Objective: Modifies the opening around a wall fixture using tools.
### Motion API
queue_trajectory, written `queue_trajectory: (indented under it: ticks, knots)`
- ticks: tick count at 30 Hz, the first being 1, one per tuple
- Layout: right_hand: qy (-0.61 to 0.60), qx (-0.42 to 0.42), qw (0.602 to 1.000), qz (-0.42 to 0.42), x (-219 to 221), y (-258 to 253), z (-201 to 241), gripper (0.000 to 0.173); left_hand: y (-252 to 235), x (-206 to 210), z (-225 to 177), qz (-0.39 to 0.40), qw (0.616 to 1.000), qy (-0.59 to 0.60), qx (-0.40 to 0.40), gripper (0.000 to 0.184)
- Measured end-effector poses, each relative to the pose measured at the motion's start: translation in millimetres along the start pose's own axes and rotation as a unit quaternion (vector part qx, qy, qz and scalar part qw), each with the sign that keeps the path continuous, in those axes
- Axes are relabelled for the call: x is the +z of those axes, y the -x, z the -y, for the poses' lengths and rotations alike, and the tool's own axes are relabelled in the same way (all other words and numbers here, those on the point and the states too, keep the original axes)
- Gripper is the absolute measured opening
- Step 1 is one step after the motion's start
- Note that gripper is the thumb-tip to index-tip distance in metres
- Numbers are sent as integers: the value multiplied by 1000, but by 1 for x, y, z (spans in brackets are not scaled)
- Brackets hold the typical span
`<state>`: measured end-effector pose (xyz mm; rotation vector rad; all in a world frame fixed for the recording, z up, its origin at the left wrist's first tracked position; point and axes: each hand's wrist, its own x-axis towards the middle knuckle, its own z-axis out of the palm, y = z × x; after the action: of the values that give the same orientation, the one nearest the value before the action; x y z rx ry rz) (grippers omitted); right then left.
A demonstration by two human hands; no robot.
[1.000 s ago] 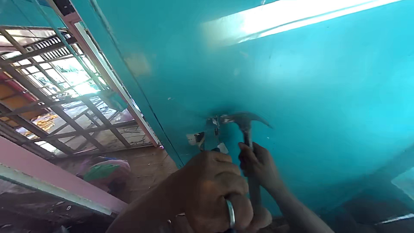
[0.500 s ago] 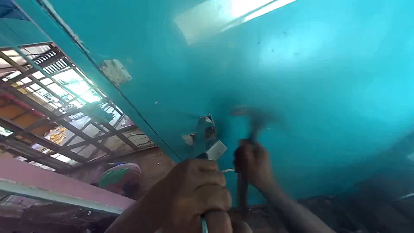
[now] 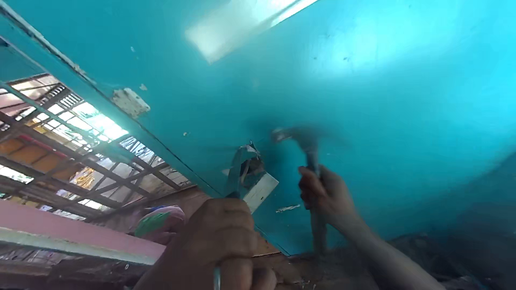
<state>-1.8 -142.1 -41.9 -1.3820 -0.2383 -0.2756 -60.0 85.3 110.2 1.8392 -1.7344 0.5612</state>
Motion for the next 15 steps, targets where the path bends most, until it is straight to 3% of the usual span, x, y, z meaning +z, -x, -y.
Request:
queue_trajectory:
  ticks: [2,5,7,10,12,13,15]
  knots:
    - [-32,-27,998,-41,9,4,6,31,-3,-3,3,8,1000,7,14,17]
    - [78,33,993,76,26,-1,-4,36,1,0,0,-33,999,15,-7,14]
    - [73,53,989,116,13,-8,-1,39,-2,-1,-1,-52,999,0,-6,14]
    - [-43,-27,999,2,-4,0,14,36,-1,-3,2,-32,999,10,10,15]
    - [-93,-60,992,-62,9,4,14,37,0,-4,5,-22,999,17,20,16]
    - [-75,-39,995,-48,21,5,8,35,1,-5,5,-22,1000,16,16,17]
    - [14,69,995,73,35,2,0,37,1,-4,4,-37,999,13,7,16]
